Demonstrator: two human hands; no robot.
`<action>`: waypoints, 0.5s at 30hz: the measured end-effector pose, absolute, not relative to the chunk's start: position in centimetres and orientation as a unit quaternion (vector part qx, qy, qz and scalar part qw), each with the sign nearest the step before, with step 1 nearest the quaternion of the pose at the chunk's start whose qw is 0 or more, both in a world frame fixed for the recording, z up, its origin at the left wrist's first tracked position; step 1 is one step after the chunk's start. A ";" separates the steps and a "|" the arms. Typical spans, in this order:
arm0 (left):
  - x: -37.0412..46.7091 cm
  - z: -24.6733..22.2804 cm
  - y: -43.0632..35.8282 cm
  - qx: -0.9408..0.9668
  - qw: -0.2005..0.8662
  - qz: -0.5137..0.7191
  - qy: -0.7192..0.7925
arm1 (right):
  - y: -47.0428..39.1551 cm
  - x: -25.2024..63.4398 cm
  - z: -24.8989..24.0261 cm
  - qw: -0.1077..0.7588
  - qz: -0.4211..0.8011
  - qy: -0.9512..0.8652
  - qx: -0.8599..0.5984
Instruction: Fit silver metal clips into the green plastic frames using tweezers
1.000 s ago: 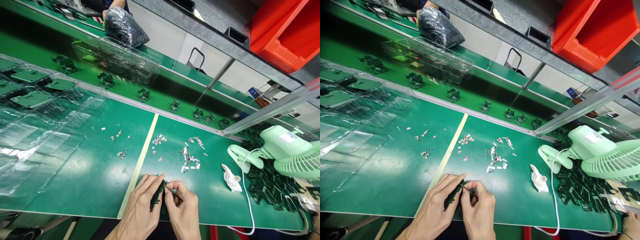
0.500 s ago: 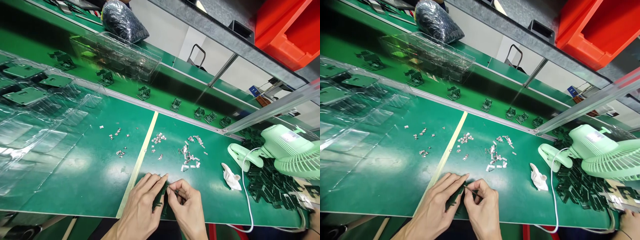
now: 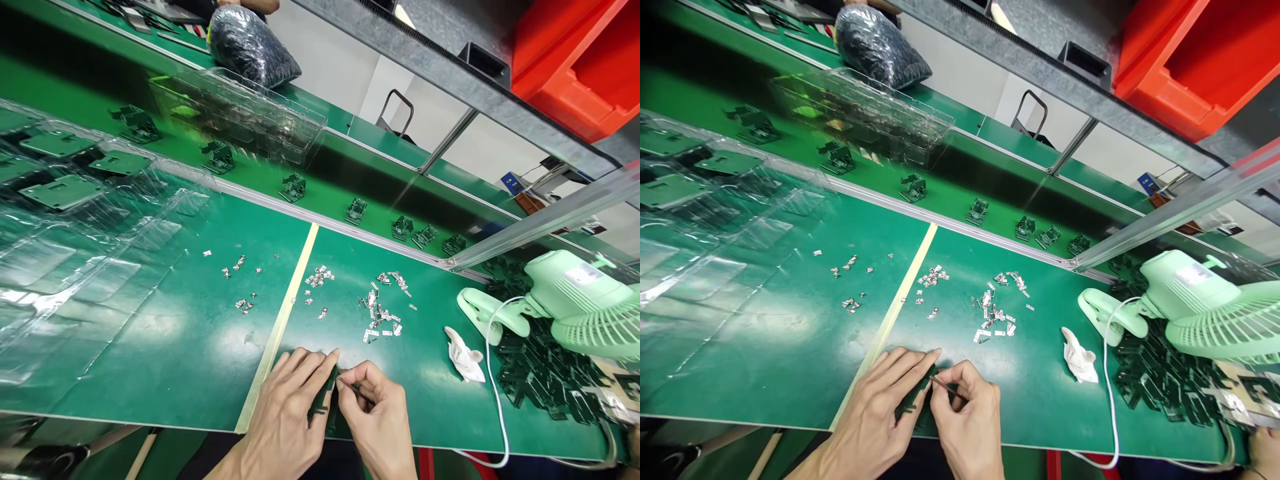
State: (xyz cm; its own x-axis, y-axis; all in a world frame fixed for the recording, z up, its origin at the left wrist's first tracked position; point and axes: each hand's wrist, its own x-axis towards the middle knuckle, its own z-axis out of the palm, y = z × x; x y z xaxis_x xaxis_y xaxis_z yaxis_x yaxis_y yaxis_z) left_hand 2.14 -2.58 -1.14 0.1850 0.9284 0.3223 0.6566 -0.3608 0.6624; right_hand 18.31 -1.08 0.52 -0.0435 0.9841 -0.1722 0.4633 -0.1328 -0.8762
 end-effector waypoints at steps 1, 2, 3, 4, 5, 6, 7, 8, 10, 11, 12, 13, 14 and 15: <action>2.0 -1.1 -2.6 0.752 0.188 0.345 0.529 | -1.2 18.4 0.3 0.309 0.419 -0.586 -0.621; 1.8 -1.1 -2.6 0.762 0.187 0.334 0.522 | -1.3 18.5 0.1 0.311 0.415 -0.587 -0.621; 1.6 -1.0 -2.6 0.774 0.191 0.321 0.511 | -1.4 18.5 -0.1 0.312 0.417 -0.586 -0.621; 1.5 -0.9 -2.6 0.787 0.195 0.308 0.498 | -1.5 18.6 -0.4 0.313 0.423 -0.582 -0.621; 1.3 -0.9 -2.6 0.799 0.197 0.294 0.486 | -1.6 18.7 -0.6 0.314 0.431 -0.575 -0.620; 1.2 -0.9 -2.6 0.811 0.197 0.277 0.476 | -1.6 18.8 -0.7 0.317 0.439 -0.566 -0.621; 1.1 -0.8 -2.6 0.821 0.192 0.260 0.470 | -1.5 18.9 -0.8 0.321 0.447 -0.557 -0.622; 1.0 -0.8 -2.5 0.830 0.184 0.241 0.467 | -1.5 19.1 -0.8 0.324 0.456 -0.549 -0.621; 0.8 -0.6 -2.1 0.847 0.173 0.204 0.459 | -1.7 19.5 -0.5 0.325 0.470 -0.540 -0.618; 0.6 -0.4 -1.7 0.856 0.172 0.188 0.450 | -2.0 19.8 -0.4 0.323 0.471 -0.541 -0.618; 0.5 -0.1 -1.4 0.864 0.175 0.178 0.437 | -2.5 20.2 -0.4 0.325 0.465 -0.543 -0.619; 0.3 0.4 -1.0 0.871 0.184 0.168 0.422 | -3.2 20.6 -0.5 0.331 0.455 -0.545 -0.621; 0.0 0.9 -0.6 0.878 0.200 0.157 0.405 | -4.2 21.0 -0.9 0.340 0.446 -0.546 -0.622; -0.1 1.5 -0.3 0.884 0.216 0.143 0.389 | -5.4 21.4 -1.5 0.347 0.446 -0.544 -0.620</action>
